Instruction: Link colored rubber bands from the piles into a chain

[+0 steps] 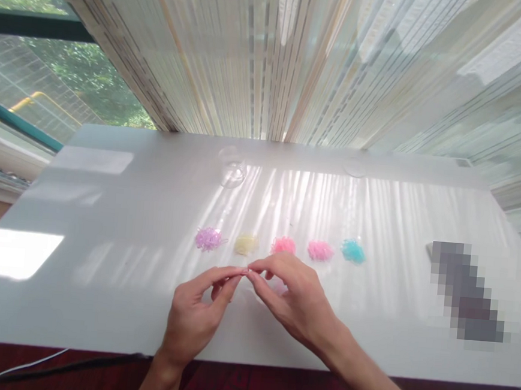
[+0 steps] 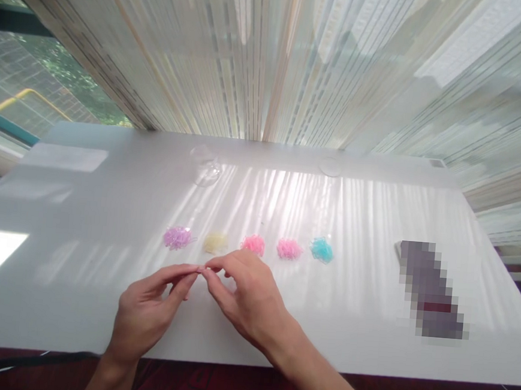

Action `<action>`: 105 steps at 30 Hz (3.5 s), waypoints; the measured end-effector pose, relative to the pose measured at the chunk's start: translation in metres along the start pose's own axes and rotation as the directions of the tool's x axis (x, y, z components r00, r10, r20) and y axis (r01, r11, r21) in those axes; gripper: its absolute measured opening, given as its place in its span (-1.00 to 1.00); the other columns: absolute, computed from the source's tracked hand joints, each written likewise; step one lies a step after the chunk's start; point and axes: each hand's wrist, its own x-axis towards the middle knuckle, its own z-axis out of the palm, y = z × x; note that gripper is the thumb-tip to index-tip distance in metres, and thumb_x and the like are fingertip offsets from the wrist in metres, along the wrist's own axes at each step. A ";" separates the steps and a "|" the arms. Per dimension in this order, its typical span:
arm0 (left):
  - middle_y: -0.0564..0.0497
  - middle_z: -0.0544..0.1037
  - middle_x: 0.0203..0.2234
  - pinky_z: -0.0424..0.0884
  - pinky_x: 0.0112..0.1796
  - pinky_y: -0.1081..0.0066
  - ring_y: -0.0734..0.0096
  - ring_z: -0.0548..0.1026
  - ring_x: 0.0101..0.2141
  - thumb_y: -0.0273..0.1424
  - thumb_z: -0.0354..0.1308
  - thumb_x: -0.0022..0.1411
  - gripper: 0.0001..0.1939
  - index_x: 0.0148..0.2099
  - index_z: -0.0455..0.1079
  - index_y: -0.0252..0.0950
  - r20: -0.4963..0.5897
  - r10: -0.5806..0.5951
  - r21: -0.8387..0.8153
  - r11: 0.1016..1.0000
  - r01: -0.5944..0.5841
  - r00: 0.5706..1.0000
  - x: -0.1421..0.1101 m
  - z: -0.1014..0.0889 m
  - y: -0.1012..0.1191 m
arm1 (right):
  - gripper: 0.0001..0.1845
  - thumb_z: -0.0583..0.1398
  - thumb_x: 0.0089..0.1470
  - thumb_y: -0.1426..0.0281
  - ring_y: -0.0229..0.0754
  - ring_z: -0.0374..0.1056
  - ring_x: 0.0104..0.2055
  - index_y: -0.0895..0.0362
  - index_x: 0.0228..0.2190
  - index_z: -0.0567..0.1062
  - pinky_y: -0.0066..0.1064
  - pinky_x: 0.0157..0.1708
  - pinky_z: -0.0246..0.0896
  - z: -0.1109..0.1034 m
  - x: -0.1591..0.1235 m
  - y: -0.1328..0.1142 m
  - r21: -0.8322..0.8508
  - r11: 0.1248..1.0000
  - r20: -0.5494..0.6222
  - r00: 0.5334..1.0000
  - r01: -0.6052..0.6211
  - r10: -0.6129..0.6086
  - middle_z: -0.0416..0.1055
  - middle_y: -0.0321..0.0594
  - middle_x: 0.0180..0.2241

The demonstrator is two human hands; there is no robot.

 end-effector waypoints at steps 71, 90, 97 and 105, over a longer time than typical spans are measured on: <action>0.07 0.65 -0.39 0.50 -0.32 0.43 0.46 0.55 -0.42 -0.54 0.30 0.31 -0.88 -0.15 0.55 -0.21 0.139 0.420 0.106 0.894 -0.436 0.897 0.021 0.002 0.023 | -0.92 0.34 0.19 0.39 -0.23 0.45 -0.39 0.05 -0.24 0.65 -0.40 -0.40 0.38 -0.011 -0.032 0.020 0.394 0.919 -0.183 0.979 -0.012 0.092 0.60 -0.24 -0.37; 0.00 0.61 -0.32 0.44 -0.35 0.37 0.41 0.46 -0.46 -0.21 0.20 0.30 -0.75 -0.21 0.63 -0.23 -0.361 -0.038 0.432 0.879 0.203 0.932 0.040 -0.035 -0.041 | -0.87 0.22 0.29 0.45 -0.22 0.47 -0.36 0.04 -0.30 0.56 -0.40 -0.39 0.38 -0.033 -0.053 0.037 0.065 0.997 -0.211 0.976 -0.029 0.042 0.55 -0.28 -0.39; -0.15 0.63 -0.11 0.51 -0.22 0.26 0.16 0.57 -0.11 -0.29 0.18 0.37 -0.77 -0.06 0.58 -0.27 -0.365 0.183 0.497 0.867 0.025 0.913 0.042 -0.028 -0.037 | -0.87 0.21 0.29 0.46 -0.15 0.48 -0.33 0.02 -0.20 0.57 -0.33 -0.36 0.43 -0.043 -0.069 0.049 -0.125 0.991 -0.246 0.969 -0.050 0.018 0.57 -0.21 -0.32; 0.01 0.60 -0.28 0.50 -0.32 0.39 0.39 0.52 -0.36 -0.44 0.19 0.40 -0.86 -0.02 0.50 -0.21 0.127 0.368 0.277 0.878 -0.389 0.921 0.013 0.013 0.014 | -0.78 0.22 0.29 0.42 -0.06 0.47 -0.20 0.04 -0.04 0.54 -0.20 -0.22 0.48 -0.027 -0.079 0.049 -0.227 0.972 -0.101 0.994 -0.064 0.042 0.50 -0.14 -0.25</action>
